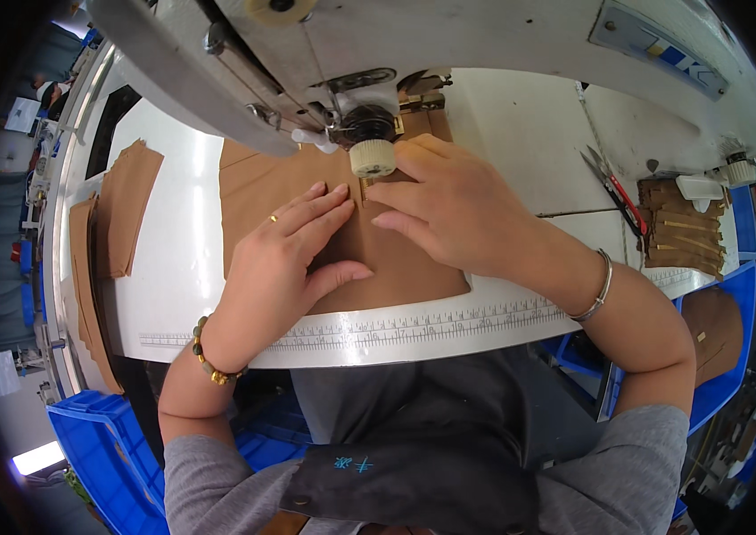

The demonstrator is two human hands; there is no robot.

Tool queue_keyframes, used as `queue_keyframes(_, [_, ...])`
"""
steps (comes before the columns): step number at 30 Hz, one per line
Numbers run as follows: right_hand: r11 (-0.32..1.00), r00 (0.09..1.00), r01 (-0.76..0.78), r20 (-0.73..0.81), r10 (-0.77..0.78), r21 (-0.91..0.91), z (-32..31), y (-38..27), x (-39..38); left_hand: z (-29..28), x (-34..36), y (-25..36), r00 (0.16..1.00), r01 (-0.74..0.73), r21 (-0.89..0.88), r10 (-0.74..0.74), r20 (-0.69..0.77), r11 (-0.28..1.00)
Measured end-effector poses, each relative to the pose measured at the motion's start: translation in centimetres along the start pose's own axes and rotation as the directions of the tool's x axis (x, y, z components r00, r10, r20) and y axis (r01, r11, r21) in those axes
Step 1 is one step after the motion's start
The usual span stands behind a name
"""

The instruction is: Sewing components of a leather bag, including a zippered pocket and decorative elements, using an industrial sewing machine.

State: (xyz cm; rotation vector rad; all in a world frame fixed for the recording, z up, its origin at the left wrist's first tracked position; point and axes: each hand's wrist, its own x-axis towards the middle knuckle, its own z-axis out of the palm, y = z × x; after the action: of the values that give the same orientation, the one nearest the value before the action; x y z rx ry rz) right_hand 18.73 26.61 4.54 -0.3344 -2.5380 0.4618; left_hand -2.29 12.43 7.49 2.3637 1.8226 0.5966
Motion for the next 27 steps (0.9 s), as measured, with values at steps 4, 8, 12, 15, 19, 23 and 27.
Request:
queue_keyframes(4, [1.000, 1.000, -0.010, 0.023, 0.010, -0.002, 0.1, 0.1, 0.1, 0.1, -0.2, 0.4, 0.998, 0.055, -0.052, -0.054, 0.016, 0.997])
queue_keyframes(8, [0.996, 1.000, -0.007, -0.011, 0.008, 0.091, 0.2, 0.0, 0.0, 0.3, -0.3, 0.4, 0.999, 0.042, -0.037, -0.042, 0.007, 0.998])
queue_keyframes(12, [0.994, 0.994, -0.086, 0.072, 0.081, 0.062, 0.0, -0.2, -0.2, 0.6, -0.3, 0.7, 1.000, 0.022, -0.001, -0.022, -0.002, 1.000])
queue_keyframes(15, [0.989, 0.990, -0.116, 0.096, 0.108, 0.086, -0.2, -0.3, -0.2, 0.6, -0.2, 0.9, 1.000, 0.024, 0.002, -0.024, -0.002, 1.000])
queue_keyframes(19, [0.993, 0.997, -0.061, 0.046, 0.056, 0.104, -0.3, -0.4, 0.0, 0.5, -0.2, 0.9, 1.000, 0.016, 0.009, -0.016, 0.000, 1.000])
queue_keyframes(23, [0.999, 0.999, -0.025, 0.026, 0.024, 0.044, -0.2, -0.5, 0.1, 0.5, -0.1, 0.7, 1.000, -0.029, 0.057, 0.028, 0.013, 0.998])
queue_keyframes(27, [0.998, 0.999, 0.010, 0.044, -0.007, -0.067, -0.2, -0.9, 0.0, 0.3, 0.2, 0.4, 0.998, -0.064, 0.071, 0.062, 0.024, 0.995])
